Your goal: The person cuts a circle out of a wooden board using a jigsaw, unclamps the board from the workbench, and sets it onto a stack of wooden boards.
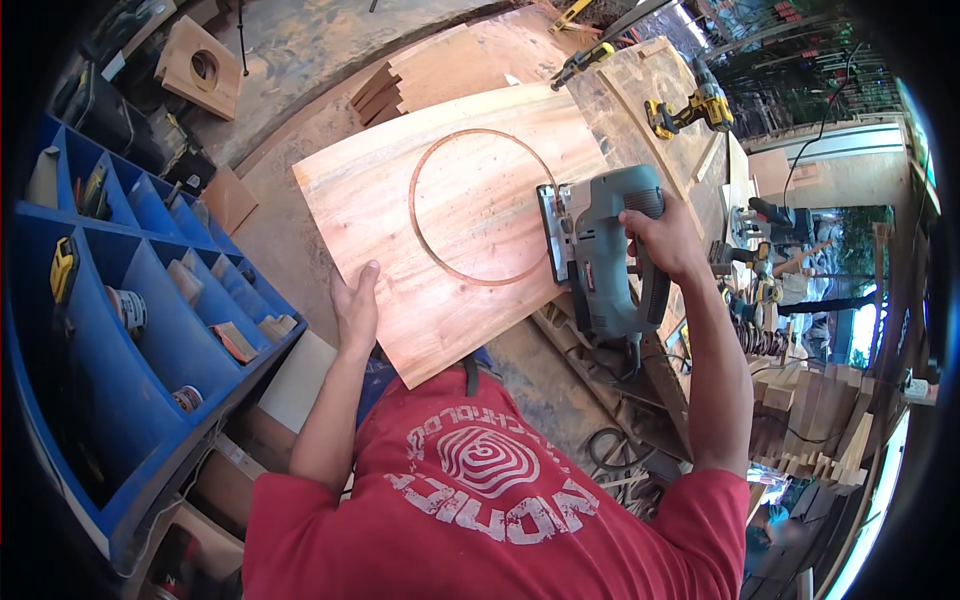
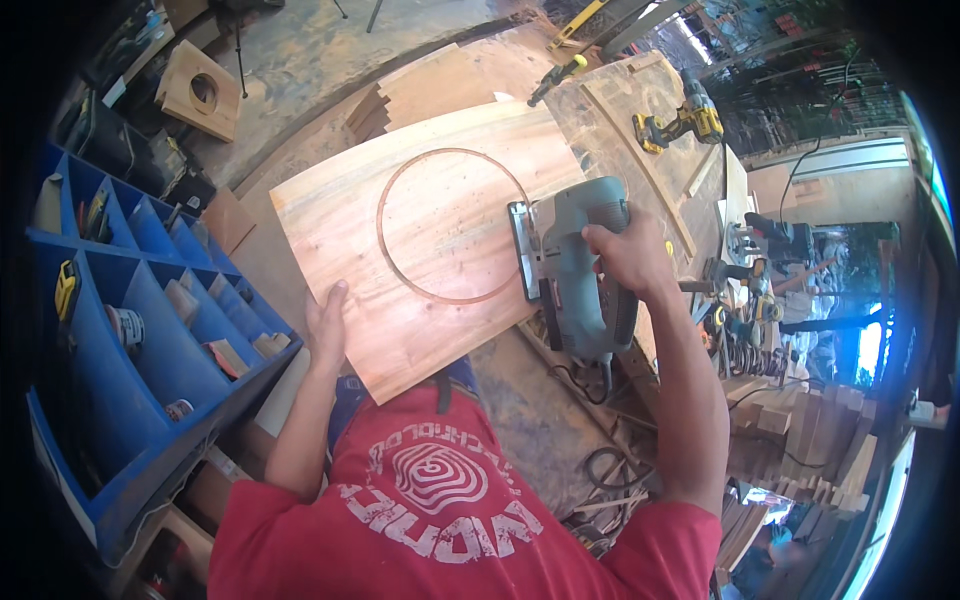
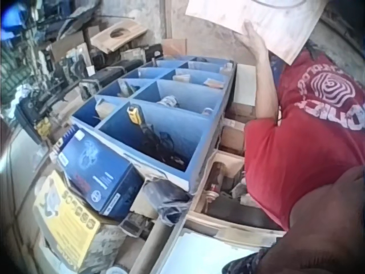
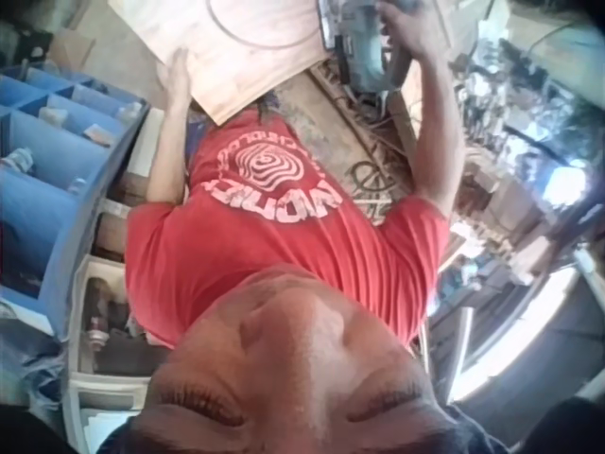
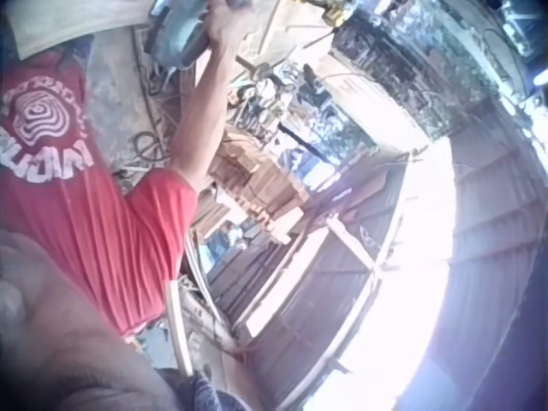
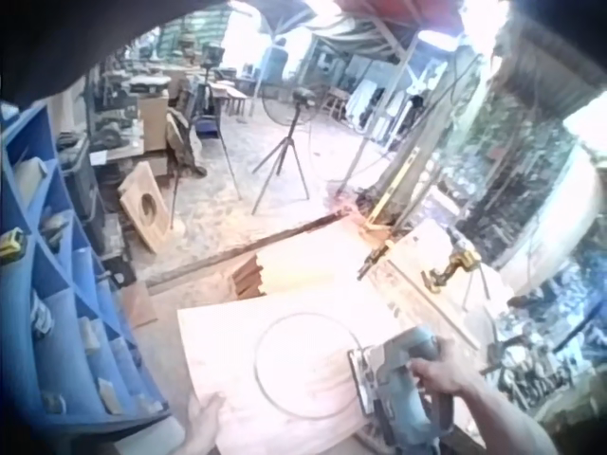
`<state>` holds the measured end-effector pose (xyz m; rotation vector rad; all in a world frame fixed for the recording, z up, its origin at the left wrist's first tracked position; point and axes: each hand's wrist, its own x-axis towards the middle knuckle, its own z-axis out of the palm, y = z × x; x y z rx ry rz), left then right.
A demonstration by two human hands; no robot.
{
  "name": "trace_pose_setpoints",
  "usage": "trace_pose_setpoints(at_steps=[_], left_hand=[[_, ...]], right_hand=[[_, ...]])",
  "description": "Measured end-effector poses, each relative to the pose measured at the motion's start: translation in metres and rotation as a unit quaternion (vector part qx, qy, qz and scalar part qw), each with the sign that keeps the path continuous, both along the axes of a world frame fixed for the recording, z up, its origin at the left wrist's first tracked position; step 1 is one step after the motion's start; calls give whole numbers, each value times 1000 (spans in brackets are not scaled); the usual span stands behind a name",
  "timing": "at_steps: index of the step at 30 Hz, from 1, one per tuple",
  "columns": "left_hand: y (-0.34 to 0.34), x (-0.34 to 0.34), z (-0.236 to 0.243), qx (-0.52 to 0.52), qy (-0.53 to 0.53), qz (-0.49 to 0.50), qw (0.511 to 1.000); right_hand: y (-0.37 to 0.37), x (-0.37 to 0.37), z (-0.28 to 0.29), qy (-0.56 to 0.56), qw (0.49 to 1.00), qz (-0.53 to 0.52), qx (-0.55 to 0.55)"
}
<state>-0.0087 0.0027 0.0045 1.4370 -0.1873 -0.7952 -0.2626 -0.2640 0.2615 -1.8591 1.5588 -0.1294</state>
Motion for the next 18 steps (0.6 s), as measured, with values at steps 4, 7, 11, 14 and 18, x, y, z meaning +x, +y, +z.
trace_pose_setpoints(at_steps=[4, 7, 11, 14, 18], left_hand=[[2, 2, -10, 23, -23, 0, 999], [1, 2, -7, 13, -28, -14, 999], [0, -1, -9, -1, -33, 7, 999], [2, 2, -9, 9, -49, -8, 999], [2, 2, -11, 5, -14, -6, 1000]], right_hand=[[1, 9, 2, 12, 1000, -9, -4], [-2, 6, 0, 2, 1000, -15, -1], [-2, 6, 0, -1, 1000, -15, 1], [-5, 5, -2, -4, 1000, -15, -3], [-9, 6, -2, 1, 1000, 2, -8]])
